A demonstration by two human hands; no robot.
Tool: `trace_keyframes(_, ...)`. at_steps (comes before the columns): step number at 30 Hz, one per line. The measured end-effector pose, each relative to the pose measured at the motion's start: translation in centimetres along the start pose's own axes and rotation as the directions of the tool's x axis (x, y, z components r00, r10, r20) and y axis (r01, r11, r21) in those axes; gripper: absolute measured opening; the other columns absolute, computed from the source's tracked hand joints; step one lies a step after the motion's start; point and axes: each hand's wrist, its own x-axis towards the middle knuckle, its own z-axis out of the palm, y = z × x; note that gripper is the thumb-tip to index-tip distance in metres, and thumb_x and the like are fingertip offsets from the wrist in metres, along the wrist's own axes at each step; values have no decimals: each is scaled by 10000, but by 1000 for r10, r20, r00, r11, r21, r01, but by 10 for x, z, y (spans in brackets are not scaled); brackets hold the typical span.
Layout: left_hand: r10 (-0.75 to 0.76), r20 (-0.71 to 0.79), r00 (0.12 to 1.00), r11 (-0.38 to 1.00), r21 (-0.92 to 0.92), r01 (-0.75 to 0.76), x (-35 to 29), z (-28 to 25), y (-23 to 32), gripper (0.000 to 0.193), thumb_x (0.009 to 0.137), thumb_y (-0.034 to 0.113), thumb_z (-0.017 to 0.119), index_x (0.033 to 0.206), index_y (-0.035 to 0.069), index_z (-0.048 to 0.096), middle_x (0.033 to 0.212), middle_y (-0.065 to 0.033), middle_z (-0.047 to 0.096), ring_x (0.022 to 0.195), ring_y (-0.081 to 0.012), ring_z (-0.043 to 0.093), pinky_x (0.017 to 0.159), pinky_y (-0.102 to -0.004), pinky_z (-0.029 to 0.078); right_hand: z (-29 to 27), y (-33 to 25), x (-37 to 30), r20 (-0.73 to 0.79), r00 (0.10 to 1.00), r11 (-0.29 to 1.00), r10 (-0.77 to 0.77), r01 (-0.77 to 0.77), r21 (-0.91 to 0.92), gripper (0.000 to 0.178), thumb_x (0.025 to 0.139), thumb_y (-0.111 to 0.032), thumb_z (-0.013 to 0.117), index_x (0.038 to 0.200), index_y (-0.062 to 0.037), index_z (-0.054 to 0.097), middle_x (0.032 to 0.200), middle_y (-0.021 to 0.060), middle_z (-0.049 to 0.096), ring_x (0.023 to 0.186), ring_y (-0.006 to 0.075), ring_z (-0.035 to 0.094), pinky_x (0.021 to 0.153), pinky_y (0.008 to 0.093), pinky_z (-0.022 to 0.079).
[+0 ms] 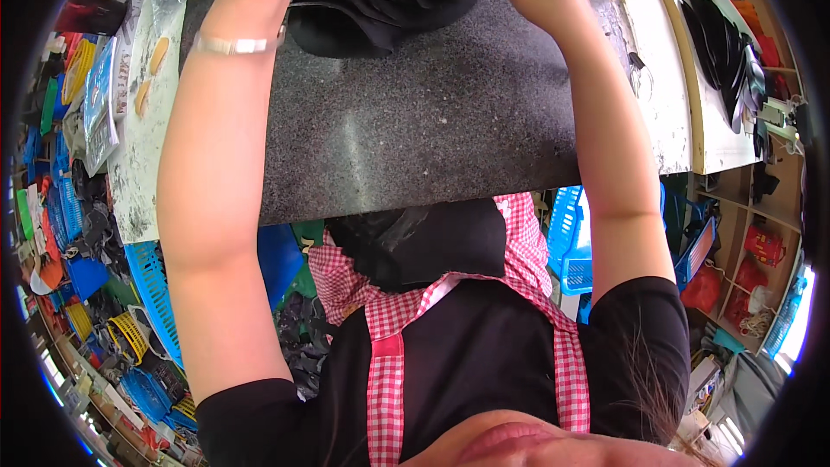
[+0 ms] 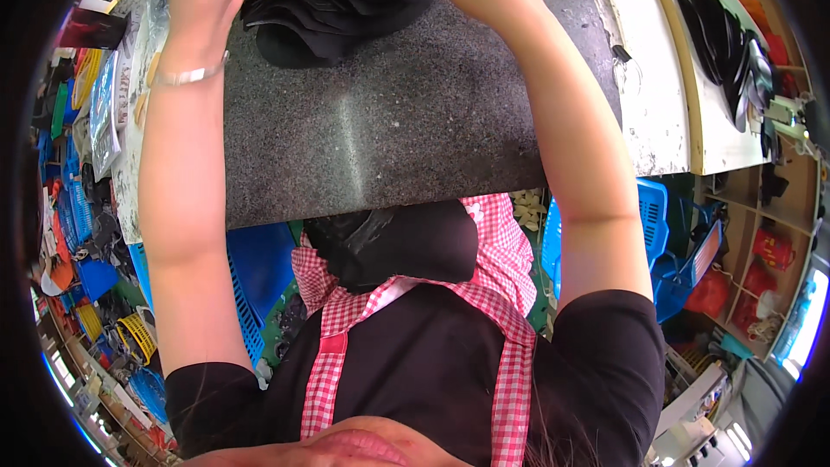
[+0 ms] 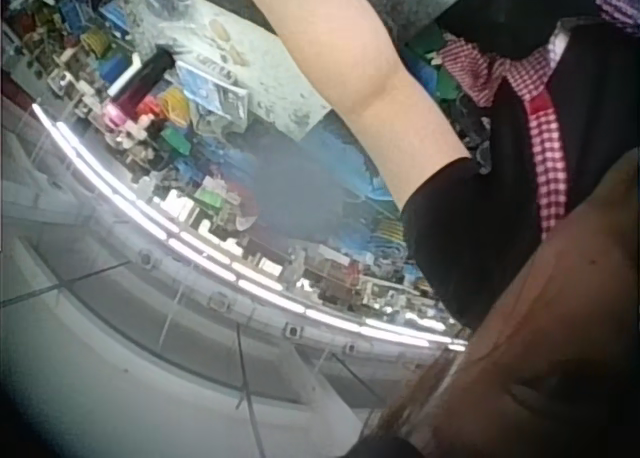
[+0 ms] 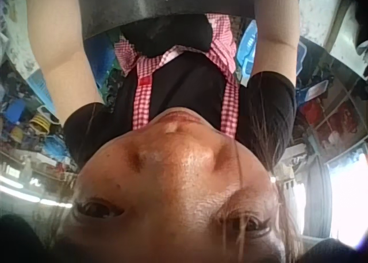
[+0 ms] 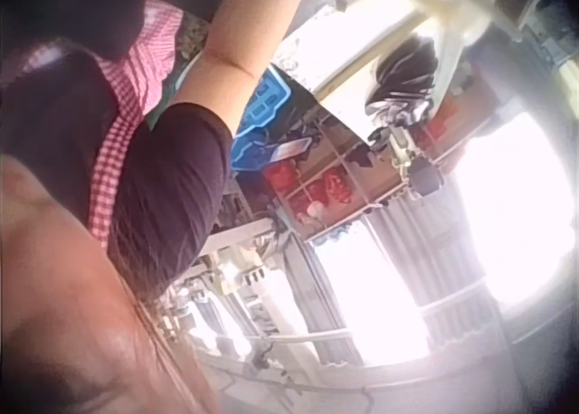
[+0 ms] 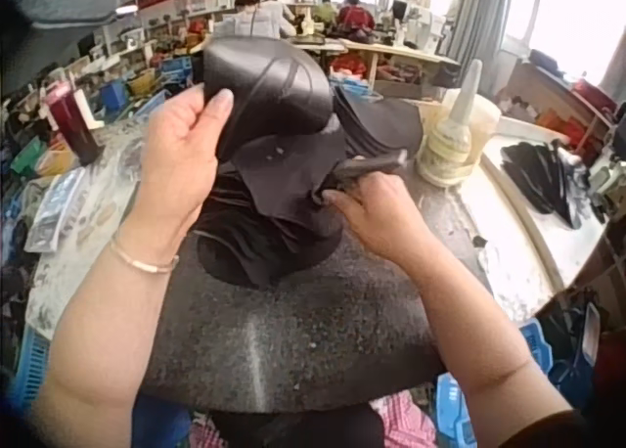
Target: The person uses a curved metal tool to trim the edges of black fabric pieces on a work table. They repeatedly pick up pieces, run the tool along the edges to remove excess material, and place the trimmed pieces back on the table.
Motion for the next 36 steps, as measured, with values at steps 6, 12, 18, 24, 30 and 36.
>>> trace_keyframes(6, 135, 83, 987, 969, 197, -149, -69, -115, 57, 232, 1042, 57, 670, 1227, -57, 749, 1123, -126, 799, 963, -176, 738, 915, -310, 574, 22, 15, 26, 75, 996, 977, -38, 52, -205, 342, 994, -259, 736, 944, 79, 738, 982, 333, 742, 996, 521, 725, 856, 569, 585)
trace_keyframes(12, 339, -86, 937, 855, 444, -268, -98, -175, 58, 438, 1076, 240, 615, 1365, -80, 691, 1445, -160, 702, 1285, -310, 698, 1125, -411, 554, 12, 13, 24, 120, 993, 957, 21, 15, -291, 373, 1000, -301, 728, 945, 67, 754, 970, 327, 746, 996, 518, 728, 861, 581, 584)
trace_keyframes(18, 94, 575, 812, 902, 296, -315, -224, -115, 86, 397, 889, -37, 652, 1263, -20, 786, 1252, -173, 808, 1201, -340, 781, 1063, -486, 617, -12, -5, -13, 112, 990, 986, -86, 101, -133, 285, 986, -240, 762, 986, 45, 755, 900, 282, 744, 902, 474, 736, 780, 549, 579)
trace_keyframes(24, -110, 678, 727, 977, 210, -48, -244, -112, 91, 388, 806, -92, 725, 1180, -10, 788, 1145, -158, 832, 1171, -327, 794, 963, -434, 628, -35, -60, -102, 397, 906, 980, -146, 77, 183, 230, 952, -164, 840, 1088, -40, 702, 803, 113, 713, 692, 248, 717, 642, 380, 542)
trace_keyframes(30, -301, 583, 754, 953, 213, 216, -192, -119, 75, 389, 858, 249, 900, 1117, -6, 760, 1075, -141, 772, 922, -352, 736, 877, -454, 586, -15, -63, -118, 402, 894, 978, -200, 161, 131, 243, 982, -241, 800, 1074, -74, 648, 854, 171, 735, 849, 430, 736, 704, 501, 586)
trace_keyframes(36, -335, 528, 781, 760, 641, -108, -206, -84, 66, 637, 810, 287, 948, 1299, 20, 639, 1126, -135, 665, 995, -332, 680, 845, -425, 569, -12, -61, -122, 405, 898, 984, -171, 132, 123, 259, 981, -246, 803, 1091, -77, 641, 825, 171, 720, 830, 445, 727, 686, 515, 581)
